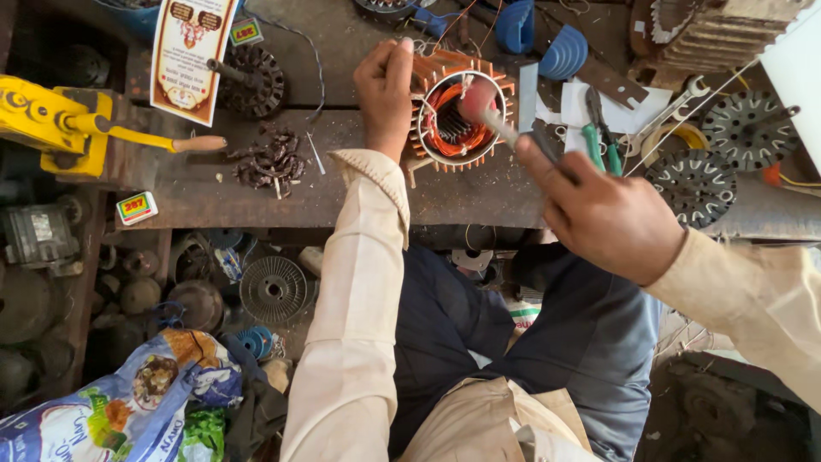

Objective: The person is repairing an electric motor stator by hand. They use pliers to cut wires and a hammer to tap and adjust the copper windings inside the stator slots. The person also uses a thin metal rod to push the windings into place and a small metal block to hold the stator steady.

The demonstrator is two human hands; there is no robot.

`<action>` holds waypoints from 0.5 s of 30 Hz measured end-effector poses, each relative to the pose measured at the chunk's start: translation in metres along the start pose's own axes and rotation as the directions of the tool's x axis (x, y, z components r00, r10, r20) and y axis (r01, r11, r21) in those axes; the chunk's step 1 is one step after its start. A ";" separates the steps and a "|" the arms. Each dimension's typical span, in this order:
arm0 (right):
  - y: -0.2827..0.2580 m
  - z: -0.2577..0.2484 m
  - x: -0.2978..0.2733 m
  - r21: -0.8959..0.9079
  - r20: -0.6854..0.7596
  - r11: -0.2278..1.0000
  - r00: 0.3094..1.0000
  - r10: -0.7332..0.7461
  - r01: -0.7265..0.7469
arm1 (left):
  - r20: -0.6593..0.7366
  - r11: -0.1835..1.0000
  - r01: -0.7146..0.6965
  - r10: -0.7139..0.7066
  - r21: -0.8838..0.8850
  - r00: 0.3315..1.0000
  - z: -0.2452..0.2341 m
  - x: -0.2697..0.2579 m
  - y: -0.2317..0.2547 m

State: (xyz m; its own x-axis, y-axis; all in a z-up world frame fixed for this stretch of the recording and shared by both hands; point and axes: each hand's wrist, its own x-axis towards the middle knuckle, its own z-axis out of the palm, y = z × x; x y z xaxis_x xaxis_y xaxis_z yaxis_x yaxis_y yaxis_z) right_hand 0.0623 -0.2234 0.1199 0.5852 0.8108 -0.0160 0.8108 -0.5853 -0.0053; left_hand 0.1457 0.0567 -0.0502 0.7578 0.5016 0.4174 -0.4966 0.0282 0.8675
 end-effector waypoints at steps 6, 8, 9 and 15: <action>-0.002 0.009 -0.008 0.190 -0.110 0.982 0.993 0.035 -0.013 | -0.006 0.980 -0.108 0.110 0.166 0.994 0.001 0.005 -0.005; -0.005 0.016 -0.010 0.282 -0.144 0.959 0.989 0.032 0.010 | -0.004 0.998 -0.051 0.051 0.036 0.999 0.000 0.003 -0.004; -0.005 0.021 -0.011 0.334 -0.125 0.942 0.991 0.057 -0.013 | 0.001 0.996 -0.068 0.068 0.049 0.998 -0.001 0.003 -0.005; -0.032 0.065 -0.018 0.674 -0.198 0.733 0.933 0.302 -0.094 | -0.001 0.994 -0.088 0.088 0.062 0.996 -0.001 0.006 -0.011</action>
State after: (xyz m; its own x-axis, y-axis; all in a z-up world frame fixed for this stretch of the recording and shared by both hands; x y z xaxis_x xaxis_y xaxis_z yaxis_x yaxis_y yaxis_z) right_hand 0.0245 -0.2199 0.0549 0.7933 0.5813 0.1813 0.5296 -0.5117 -0.6765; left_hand 0.1553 0.0607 -0.0571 0.7104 0.5033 0.4920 -0.5342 -0.0696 0.8425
